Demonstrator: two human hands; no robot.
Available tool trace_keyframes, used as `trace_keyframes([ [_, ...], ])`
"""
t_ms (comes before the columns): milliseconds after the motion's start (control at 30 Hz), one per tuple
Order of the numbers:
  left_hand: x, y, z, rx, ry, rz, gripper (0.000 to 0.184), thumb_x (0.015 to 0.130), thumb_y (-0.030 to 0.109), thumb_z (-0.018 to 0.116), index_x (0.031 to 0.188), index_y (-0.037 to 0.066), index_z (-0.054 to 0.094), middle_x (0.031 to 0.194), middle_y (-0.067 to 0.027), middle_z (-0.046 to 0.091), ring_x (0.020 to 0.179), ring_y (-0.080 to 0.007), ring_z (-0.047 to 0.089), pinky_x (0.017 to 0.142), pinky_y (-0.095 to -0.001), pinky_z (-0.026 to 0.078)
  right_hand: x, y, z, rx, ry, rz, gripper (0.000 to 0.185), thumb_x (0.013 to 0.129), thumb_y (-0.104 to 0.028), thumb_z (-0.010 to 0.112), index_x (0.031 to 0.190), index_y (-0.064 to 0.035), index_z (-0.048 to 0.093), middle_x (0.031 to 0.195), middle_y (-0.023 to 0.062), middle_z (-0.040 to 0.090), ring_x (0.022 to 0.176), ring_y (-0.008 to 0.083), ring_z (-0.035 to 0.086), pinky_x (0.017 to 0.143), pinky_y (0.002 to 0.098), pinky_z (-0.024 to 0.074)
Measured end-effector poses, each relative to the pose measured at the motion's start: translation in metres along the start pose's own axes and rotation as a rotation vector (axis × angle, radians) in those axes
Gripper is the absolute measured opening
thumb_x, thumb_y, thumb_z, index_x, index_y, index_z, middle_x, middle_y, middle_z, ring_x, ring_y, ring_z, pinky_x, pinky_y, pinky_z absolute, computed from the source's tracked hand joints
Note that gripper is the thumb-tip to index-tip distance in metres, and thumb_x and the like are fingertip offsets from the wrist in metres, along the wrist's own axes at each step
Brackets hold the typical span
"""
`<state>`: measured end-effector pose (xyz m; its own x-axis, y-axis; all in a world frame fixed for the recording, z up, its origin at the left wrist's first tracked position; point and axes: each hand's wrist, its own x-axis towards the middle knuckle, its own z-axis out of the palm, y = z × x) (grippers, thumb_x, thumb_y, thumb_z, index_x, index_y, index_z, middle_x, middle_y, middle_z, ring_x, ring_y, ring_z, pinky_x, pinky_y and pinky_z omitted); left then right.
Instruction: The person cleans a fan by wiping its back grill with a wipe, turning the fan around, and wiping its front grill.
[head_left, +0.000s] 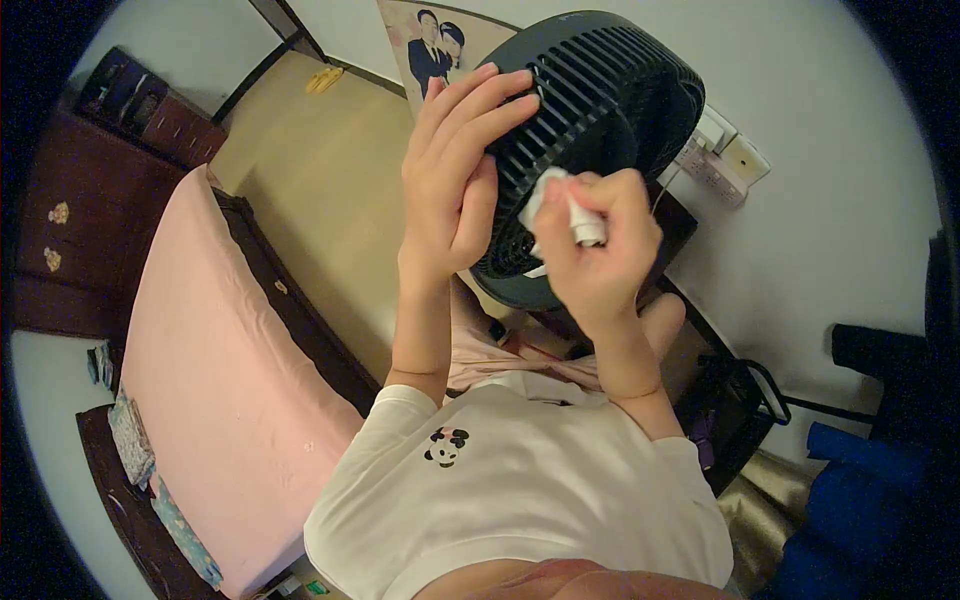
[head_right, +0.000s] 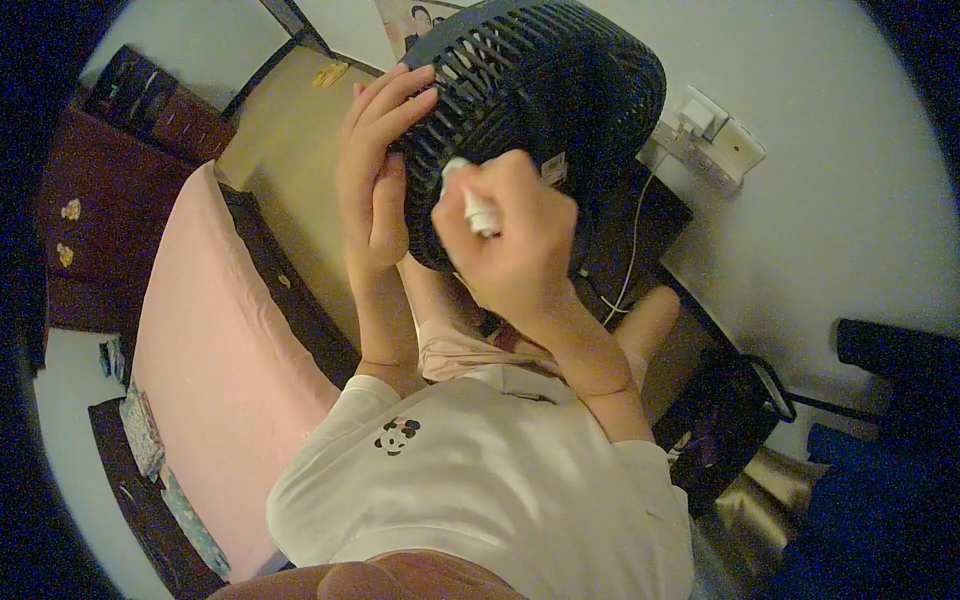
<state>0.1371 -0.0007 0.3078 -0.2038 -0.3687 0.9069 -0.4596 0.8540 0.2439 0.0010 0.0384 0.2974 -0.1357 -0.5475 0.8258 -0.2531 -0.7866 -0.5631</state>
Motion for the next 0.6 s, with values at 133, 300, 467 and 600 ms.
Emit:
trace_keyframes([
  [133, -0.005, -0.002, -0.002, -0.014, 0.008, -0.012, 0.043, 0.067, 0.005, 0.041, 0.106, 0.004, 0.061, 0.116, -0.0114, 0.058, 0.115, -0.0333, 0.047, 0.103, -0.0492, 0.025, -0.013, -0.002, -0.001, 0.027, -0.205, 0.021, 0.017, 0.074, -0.005, 0.067, 0.075, -0.0047, 0.050, 0.060, 0.0100, 0.054, 0.049, 0.0209, 0.055, 0.046, 0.0291, 0.0433],
  [300, 0.001, 0.010, 0.001, -0.001, -0.018, -0.018, 0.042, 0.068, 0.004, 0.041, 0.105, 0.004, 0.060, 0.116, -0.0121, 0.057, 0.114, -0.0338, 0.047, 0.103, -0.0492, 0.024, 0.009, 0.002, -0.017, 0.089, -0.070, 0.113, 0.016, 0.075, -0.005, 0.066, 0.077, -0.0044, 0.051, 0.057, 0.0096, 0.052, 0.044, 0.0217, 0.054, 0.042, 0.0307, 0.0421],
  [467, -0.003, 0.000, 0.000, -0.010, 0.014, -0.011, 0.042, 0.068, 0.005, 0.040, 0.105, 0.004, 0.060, 0.116, -0.0126, 0.057, 0.114, -0.0343, 0.048, 0.102, -0.0498, 0.024, -0.009, 0.001, -0.005, 0.055, -0.283, 0.080, 0.017, 0.075, -0.004, 0.066, 0.075, -0.0035, 0.049, 0.064, 0.0101, 0.055, 0.053, 0.0137, 0.055, 0.047, 0.0258, 0.0425],
  [600, -0.002, 0.006, 0.001, 0.005, -0.001, -0.025, 0.041, 0.069, 0.005, 0.040, 0.104, 0.004, 0.061, 0.115, -0.0119, 0.058, 0.114, -0.0334, 0.048, 0.103, -0.0486, 0.023, 0.003, 0.001, -0.023, 0.138, -0.252, 0.017, 0.017, 0.076, -0.008, 0.065, 0.075, -0.0044, 0.049, 0.058, 0.0104, 0.052, 0.046, 0.0196, 0.053, 0.044, 0.0301, 0.0413],
])
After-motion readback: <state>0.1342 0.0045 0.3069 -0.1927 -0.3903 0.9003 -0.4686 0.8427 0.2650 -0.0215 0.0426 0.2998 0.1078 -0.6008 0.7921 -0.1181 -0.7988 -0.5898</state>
